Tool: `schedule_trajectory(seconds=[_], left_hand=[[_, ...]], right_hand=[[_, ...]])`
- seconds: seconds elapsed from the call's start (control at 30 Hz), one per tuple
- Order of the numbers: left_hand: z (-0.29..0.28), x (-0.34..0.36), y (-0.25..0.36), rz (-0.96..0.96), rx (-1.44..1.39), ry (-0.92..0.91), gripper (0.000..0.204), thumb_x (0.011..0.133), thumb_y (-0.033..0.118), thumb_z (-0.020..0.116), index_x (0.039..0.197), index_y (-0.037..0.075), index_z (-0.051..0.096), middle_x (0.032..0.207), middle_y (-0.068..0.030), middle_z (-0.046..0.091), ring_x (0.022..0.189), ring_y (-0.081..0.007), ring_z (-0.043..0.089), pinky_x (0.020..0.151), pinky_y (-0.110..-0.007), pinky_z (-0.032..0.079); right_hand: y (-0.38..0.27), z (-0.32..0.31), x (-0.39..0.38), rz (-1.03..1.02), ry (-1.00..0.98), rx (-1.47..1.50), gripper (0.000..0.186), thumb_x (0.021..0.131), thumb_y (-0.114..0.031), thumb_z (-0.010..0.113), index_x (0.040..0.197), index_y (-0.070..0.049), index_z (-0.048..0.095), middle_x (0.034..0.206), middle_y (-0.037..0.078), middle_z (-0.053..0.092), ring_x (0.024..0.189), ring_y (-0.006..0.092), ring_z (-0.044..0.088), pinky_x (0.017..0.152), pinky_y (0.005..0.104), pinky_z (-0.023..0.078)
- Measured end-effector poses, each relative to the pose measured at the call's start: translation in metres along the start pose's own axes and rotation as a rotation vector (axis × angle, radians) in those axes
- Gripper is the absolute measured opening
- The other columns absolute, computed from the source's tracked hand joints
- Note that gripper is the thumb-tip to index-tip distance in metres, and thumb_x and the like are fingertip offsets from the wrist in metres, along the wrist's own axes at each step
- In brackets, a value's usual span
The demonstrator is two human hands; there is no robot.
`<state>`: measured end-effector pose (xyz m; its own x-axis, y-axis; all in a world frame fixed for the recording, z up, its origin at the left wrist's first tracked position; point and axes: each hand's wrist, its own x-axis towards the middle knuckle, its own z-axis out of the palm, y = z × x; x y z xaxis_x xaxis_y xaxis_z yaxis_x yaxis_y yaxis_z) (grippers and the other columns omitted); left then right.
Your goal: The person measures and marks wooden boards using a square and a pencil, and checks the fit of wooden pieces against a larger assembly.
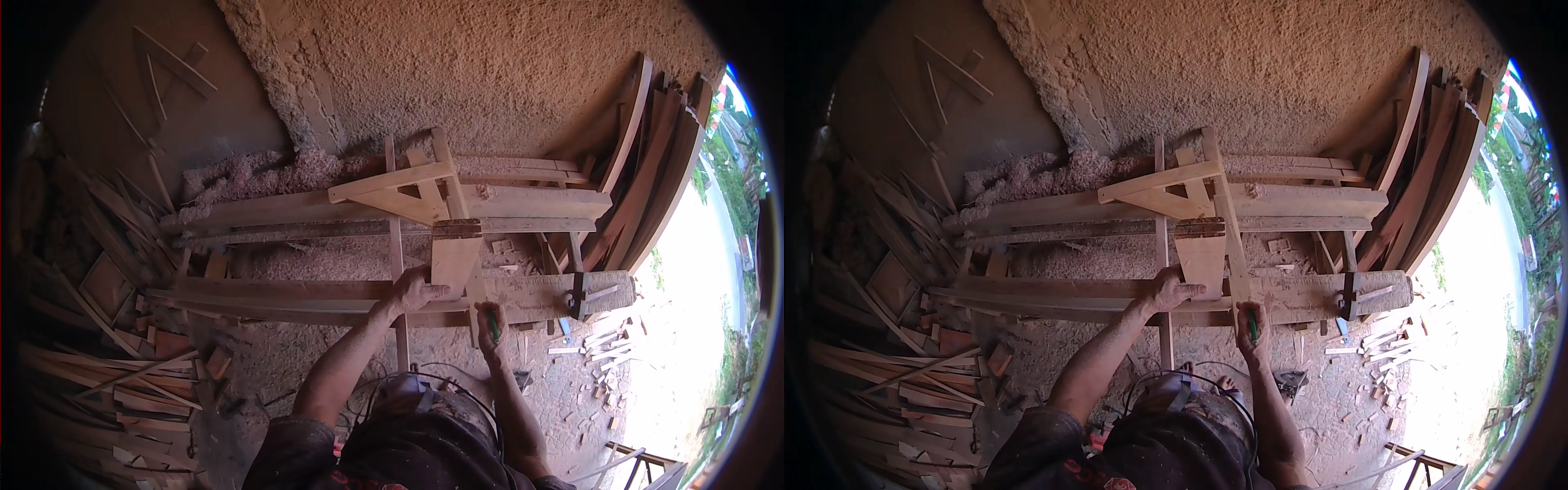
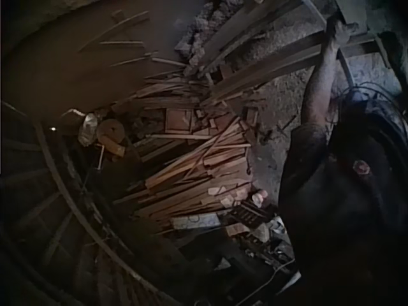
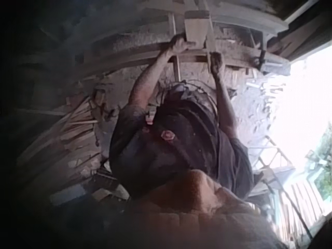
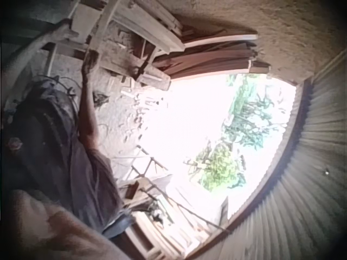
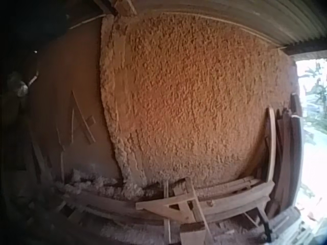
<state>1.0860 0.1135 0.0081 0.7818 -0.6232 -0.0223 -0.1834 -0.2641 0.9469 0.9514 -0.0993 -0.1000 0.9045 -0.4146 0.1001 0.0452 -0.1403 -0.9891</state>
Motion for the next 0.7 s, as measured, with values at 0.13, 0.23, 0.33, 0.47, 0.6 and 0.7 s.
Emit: schedule_trajectory(seconds=[0.13,0.23,0.33,0.47,0.6,0.7], left_hand=[[-0.001,0.000,0.004,-0.014,-0.004,0.000,0.045,0.089,0.019,0.076,0.130,0.006,0.062,0.120,-0.0121,0.071,0.112,-0.0215,0.067,0.097,-0.035,0.054],[0.000,0.000,0.004,-0.024,-0.016,0.000,0.047,0.089,0.018,0.075,0.132,0.006,0.061,0.122,-0.0120,0.070,0.114,-0.0213,0.066,0.099,-0.035,0.052],[0.001,0.001,0.000,-0.002,-0.031,-0.009,0.050,0.089,0.016,0.075,0.135,0.007,0.058,0.125,-0.0118,0.068,0.117,-0.0211,0.065,0.101,-0.034,0.051],[-0.003,-0.002,0.011,0.015,-0.033,-0.020,0.054,0.089,0.016,0.075,0.138,0.006,0.055,0.128,-0.0120,0.067,0.120,-0.0209,0.063,0.102,-0.034,0.050],[-0.003,-0.001,0.010,0.058,-0.007,-0.017,0.055,0.089,0.015,0.075,0.138,0.006,0.055,0.127,-0.0121,0.067,0.120,-0.0213,0.062,0.102,-0.034,0.050],[-0.002,-0.001,0.005,0.077,0.003,0.002,0.054,0.089,0.015,0.074,0.138,0.006,0.055,0.127,-0.0120,0.067,0.120,-0.0216,0.063,0.102,-0.034,0.050]], right_hand=[[0.005,-0.001,-0.002,-0.020,-0.025,-0.017,0.022,0.101,-0.023,0.058,0.110,-0.004,0.058,0.110,0.016,0.071,0.107,0.0230,0.066,0.095,0.0354,0.048],[0.001,0.000,-0.001,-0.024,-0.023,-0.042,0.019,0.101,-0.021,0.058,0.110,-0.004,0.059,0.108,0.016,0.071,0.105,0.0224,0.067,0.094,0.0347,0.049],[0.008,0.004,0.001,-0.026,-0.009,0.025,0.013,0.098,-0.011,0.062,0.108,-0.004,0.059,0.104,0.009,0.068,0.103,0.0163,0.064,0.091,0.0309,0.048],[0.002,0.008,0.001,-0.021,0.016,0.032,0.011,0.097,-0.014,0.066,0.103,-0.006,0.061,0.093,0.004,0.063,0.090,0.0133,0.060,0.084,0.0304,0.048],[0.008,0.009,0.003,-0.056,0.038,0.050,0.015,0.097,-0.019,0.068,0.102,-0.007,0.062,0.085,0.000,0.059,0.080,0.0102,0.055,0.073,0.0278,0.046],[0.011,0.007,0.004,0.013,0.033,0.039,0.016,0.097,-0.023,0.068,0.100,-0.008,0.062,0.081,-0.002,0.057,0.074,0.0084,0.052,0.066,0.0260,0.044]])
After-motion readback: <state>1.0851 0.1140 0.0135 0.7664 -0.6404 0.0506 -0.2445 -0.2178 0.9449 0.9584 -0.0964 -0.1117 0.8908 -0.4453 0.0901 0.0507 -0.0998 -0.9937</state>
